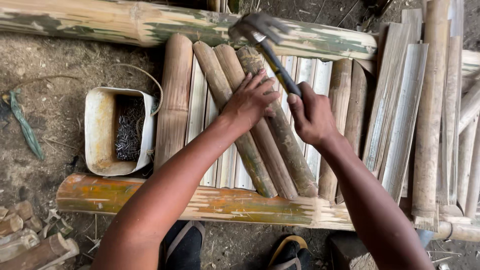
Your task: The person splits bamboo strips using a machete and a wooden block, then arranges them on a bamboo frame. They secure the strips to the frame by hammering nails into them. The person repeats this process, adding more strips to the structure.
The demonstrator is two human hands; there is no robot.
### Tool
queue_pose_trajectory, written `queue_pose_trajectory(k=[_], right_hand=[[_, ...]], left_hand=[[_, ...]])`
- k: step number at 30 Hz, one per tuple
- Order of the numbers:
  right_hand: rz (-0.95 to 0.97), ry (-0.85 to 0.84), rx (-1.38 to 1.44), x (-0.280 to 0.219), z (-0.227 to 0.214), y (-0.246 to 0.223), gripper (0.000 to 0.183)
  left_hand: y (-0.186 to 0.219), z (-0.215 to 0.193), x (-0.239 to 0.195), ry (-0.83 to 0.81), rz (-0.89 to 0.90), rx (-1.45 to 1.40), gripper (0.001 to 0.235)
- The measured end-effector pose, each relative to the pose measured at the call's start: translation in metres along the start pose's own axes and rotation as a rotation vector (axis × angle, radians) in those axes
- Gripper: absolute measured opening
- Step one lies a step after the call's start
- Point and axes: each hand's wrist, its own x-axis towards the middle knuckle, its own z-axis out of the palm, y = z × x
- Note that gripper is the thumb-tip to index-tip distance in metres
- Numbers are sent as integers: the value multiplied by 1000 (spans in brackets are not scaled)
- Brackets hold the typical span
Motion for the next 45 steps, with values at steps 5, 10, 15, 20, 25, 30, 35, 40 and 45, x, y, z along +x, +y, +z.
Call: queue_pose_trajectory(k=[5, 10, 15, 20, 25, 30, 35, 40, 45], right_hand=[[319, -154, -90, 28, -3, 6, 54], [278, -72, -17, 15, 4, 2, 55], [470, -194, -129, 26, 2, -8, 53], [585, -155, 334, -29, 18, -63, 43], [661, -245, 547, -93, 32, -84, 39], [781, -207, 872, -139, 59, -100, 37], [864, -129, 926, -178, 76, -117, 36], [926, 36, 877, -232, 65, -118, 35], [851, 244, 420, -307, 40, -105, 43]], left_hand=[[-4, 12, 4, 49, 22, 83, 38], [-3, 7, 5, 65, 28, 7, 42], [-5, 6, -14, 237, 162, 20, 31], [-17, -17, -121, 737, -9, -76, 20], [-130, -81, -216, 383, -835, 21, 12], [-163, -43, -261, -133, -728, 340, 17], [-144, -51, -268, 253, -730, 266, 25], [-93, -105, -258, 272, -727, 69, 13], [0, -84, -188, 347, -335, -167, 21]])
